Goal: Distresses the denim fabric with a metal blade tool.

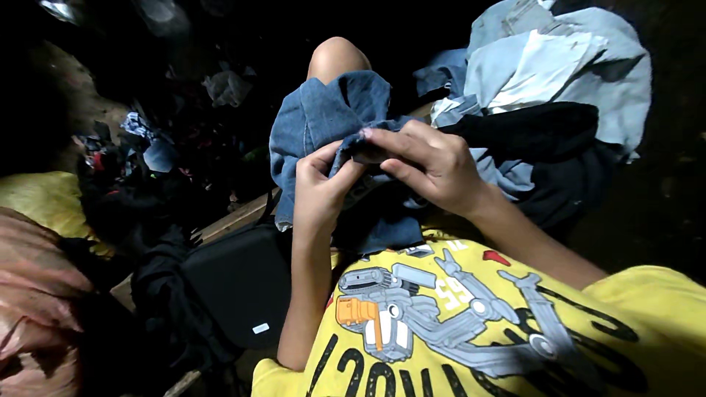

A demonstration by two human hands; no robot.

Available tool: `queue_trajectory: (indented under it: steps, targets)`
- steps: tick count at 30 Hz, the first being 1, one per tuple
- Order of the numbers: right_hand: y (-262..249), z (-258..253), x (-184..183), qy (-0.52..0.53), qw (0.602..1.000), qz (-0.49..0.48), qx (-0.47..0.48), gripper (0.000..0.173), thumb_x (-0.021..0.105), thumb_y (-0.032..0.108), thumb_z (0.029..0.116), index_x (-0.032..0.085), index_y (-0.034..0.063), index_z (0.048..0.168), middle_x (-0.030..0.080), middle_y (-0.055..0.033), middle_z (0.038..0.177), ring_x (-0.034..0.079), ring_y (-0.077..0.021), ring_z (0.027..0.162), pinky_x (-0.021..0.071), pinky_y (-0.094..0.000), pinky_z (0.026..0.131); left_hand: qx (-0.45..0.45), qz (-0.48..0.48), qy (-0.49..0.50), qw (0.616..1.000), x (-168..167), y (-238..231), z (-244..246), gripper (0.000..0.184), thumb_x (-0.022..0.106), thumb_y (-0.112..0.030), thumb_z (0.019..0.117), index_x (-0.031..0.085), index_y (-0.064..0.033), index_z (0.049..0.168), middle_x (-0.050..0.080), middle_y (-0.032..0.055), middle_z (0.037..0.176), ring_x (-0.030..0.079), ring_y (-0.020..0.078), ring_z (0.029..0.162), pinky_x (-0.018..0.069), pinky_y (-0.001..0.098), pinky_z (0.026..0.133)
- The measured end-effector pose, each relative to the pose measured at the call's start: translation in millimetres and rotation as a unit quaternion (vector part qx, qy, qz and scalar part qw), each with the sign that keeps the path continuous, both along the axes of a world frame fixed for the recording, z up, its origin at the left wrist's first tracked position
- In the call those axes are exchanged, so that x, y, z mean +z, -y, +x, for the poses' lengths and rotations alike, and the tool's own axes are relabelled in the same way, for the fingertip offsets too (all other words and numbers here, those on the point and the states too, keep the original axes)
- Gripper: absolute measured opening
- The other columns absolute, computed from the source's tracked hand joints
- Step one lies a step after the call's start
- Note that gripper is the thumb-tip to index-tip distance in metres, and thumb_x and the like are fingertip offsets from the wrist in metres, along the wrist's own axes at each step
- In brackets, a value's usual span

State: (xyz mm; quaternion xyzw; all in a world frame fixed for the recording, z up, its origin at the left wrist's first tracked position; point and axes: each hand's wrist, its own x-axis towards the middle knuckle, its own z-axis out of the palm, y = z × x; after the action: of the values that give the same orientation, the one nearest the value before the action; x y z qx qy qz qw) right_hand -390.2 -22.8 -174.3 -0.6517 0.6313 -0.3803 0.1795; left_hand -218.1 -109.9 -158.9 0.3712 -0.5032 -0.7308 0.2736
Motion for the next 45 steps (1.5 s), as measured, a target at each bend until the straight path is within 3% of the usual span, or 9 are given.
queue_trajectory:
  steps: [4,8,12,17,32,35,37,41,45]
  targets:
    - [1,-16,15,0.267,0.953,0.128,0.063,0.032,0.051,0.017,0.1060,0.068,0.0046,0.131,0.071,0.0021,0.123,0.064,0.0027,0.109,0.0527,-0.0163,0.095,-0.015,-0.040,0.030,0.999,-3,0,2,0.015,0.061,0.001,0.0887,0.073,-0.0072,0.094,0.070,-0.0076,0.080,0.064,-0.0035,0.070,0.0556,0.0154,0.065]
    - [15,-28,26,0.435,0.870,0.202,0.115,0.032,0.046,0.013,0.1065,0.065,0.0059,0.132,0.070,0.0135,0.104,0.056,0.0114,0.077,0.0471,-0.0084,0.068,0.007,-0.044,0.020,0.999,-5,4,-3,0.014,0.063,0.002,0.0854,0.072,-0.0082,0.090,0.070,-0.0090,0.080,0.065,-0.0033,0.074,0.0560,0.0168,0.070]
    - [10,-23,27,0.283,0.939,0.164,0.109,0.035,0.051,0.018,0.1052,0.064,0.0057,0.135,0.070,0.0049,0.122,0.063,0.0073,0.101,0.0527,-0.0126,0.088,0.030,-0.005,0.016,0.999,-3,2,-5,0.016,0.063,0.003,0.0850,0.072,-0.0099,0.087,0.069,-0.0088,0.076,0.065,-0.0028,0.070,0.0558,0.0167,0.067]
    - [-6,-2,15,0.031,0.996,0.084,0.019,0.047,0.055,0.032,0.1041,0.058,0.0101,0.145,0.067,-0.0085,0.097,0.063,-0.0158,0.075,0.0521,-0.0319,0.062,0.052,0.018,0.004,0.998,1,0,-4,0.021,0.062,0.005,0.0856,0.071,-0.0141,0.084,0.071,-0.0106,0.076,0.066,-0.0037,0.070,0.0571,0.0164,0.067]
    - [-12,-2,-4,0.010,0.999,0.032,0.006,0.038,0.049,0.031,0.1064,0.069,0.0130,0.134,0.057,-0.0042,0.080,0.053,-0.0124,0.061,0.0419,-0.0279,0.049,-0.032,-0.079,0.032,0.996,-8,1,3,0.014,0.063,0.003,0.0833,0.071,-0.0079,0.087,0.068,-0.0074,0.075,0.063,-0.0040,0.066,0.0542,0.0140,0.061]
    - [-5,1,-1,0.072,0.996,0.058,0.002,0.038,0.051,0.027,0.1059,0.068,0.0090,0.134,0.063,-0.0044,0.087,0.058,-0.0103,0.071,0.0478,-0.0258,0.059,-0.041,-0.100,0.056,0.993,-8,2,1,0.010,0.063,0.000,0.0845,0.069,-0.0067,0.089,0.066,-0.0069,0.075,0.061,-0.0048,0.066,0.0525,0.0132,0.061]
    - [-1,-8,8,0.223,0.966,0.123,0.048,0.035,0.050,0.021,0.1065,0.067,0.0065,0.133,0.072,0.0011,0.116,0.065,0.0016,0.101,0.0537,-0.0175,0.088,-0.049,-0.100,0.042,0.993,-9,5,3,0.010,0.065,0.001,0.0842,0.070,-0.0063,0.088,0.069,-0.0076,0.078,0.064,-0.0045,0.071,0.0551,0.0153,0.066]
    - [12,-30,23,0.437,0.862,0.226,0.121,0.031,0.048,0.015,0.1065,0.067,0.0067,0.128,0.067,0.0159,0.089,0.050,0.0117,0.066,0.0420,-0.0079,0.060,-0.074,-0.105,0.023,0.991,-9,12,5,0.012,0.063,0.002,0.0837,0.071,-0.0056,0.089,0.070,-0.0092,0.081,0.065,-0.0062,0.075,0.0554,0.0149,0.071]
    - [20,-37,22,0.451,0.846,0.231,0.167,0.033,0.046,0.017,0.1077,0.065,0.0057,0.131,0.056,0.0163,0.072,0.042,0.0097,0.056,0.0348,-0.0087,0.051,-0.053,-0.093,0.018,0.994,-9,11,3,0.014,0.062,0.001,0.0832,0.070,-0.0096,0.086,0.068,-0.0114,0.078,0.063,-0.0065,0.072,0.0543,0.0146,0.068]
